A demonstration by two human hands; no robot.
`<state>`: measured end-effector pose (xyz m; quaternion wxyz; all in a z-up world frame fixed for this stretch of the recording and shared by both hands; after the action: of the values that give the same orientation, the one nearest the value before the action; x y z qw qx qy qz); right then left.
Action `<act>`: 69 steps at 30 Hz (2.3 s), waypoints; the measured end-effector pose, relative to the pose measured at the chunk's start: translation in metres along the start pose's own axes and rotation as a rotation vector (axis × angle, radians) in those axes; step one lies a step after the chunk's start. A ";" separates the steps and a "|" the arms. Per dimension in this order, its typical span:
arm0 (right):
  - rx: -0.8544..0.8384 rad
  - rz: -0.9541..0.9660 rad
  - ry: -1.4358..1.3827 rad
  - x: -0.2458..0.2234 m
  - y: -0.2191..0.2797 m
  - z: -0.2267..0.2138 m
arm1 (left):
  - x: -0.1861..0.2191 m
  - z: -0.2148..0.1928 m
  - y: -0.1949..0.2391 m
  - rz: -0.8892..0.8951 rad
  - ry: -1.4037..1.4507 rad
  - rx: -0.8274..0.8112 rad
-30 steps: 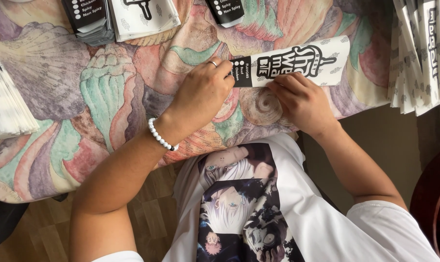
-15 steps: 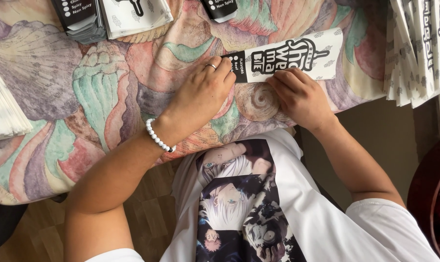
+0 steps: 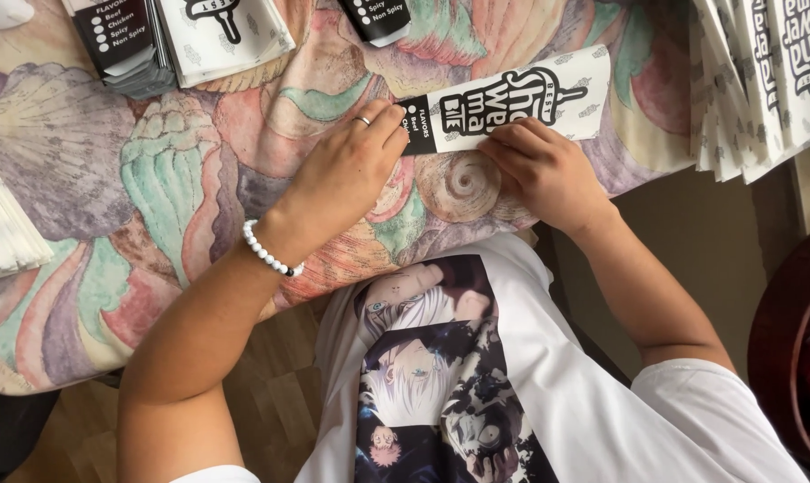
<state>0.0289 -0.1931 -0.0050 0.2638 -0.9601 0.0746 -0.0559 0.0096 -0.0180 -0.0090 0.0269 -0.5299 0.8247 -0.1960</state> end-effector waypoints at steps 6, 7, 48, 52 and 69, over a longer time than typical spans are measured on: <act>-0.010 0.012 0.017 0.003 0.005 0.005 | -0.012 0.015 0.005 0.033 0.031 -0.051; -0.009 0.014 0.021 0.004 0.008 0.004 | -0.011 0.014 0.005 0.037 0.030 -0.050; -0.235 0.001 0.185 0.023 0.076 -0.010 | 0.003 0.024 -0.002 -0.114 -0.078 -0.198; -0.244 0.000 0.175 0.023 0.075 -0.010 | 0.002 0.028 -0.001 -0.119 -0.075 -0.197; -0.292 0.106 0.169 0.023 -0.051 0.067 | 0.004 0.029 -0.006 -0.114 -0.140 -0.168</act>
<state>0.0669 -0.1201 -0.0343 0.1169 -0.9748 0.1544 -0.1108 0.0201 -0.0326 -0.0327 0.0288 -0.5886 0.8029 -0.0898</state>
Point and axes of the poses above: each hand's wrist, its own y-axis away from the middle knuckle, its own z-axis out of the palm, x = y × z, the point moved 8 cm from there along -y, towards the middle knuckle, and after that the axes turned 15 degrees about -z, right-handed, at the moved point
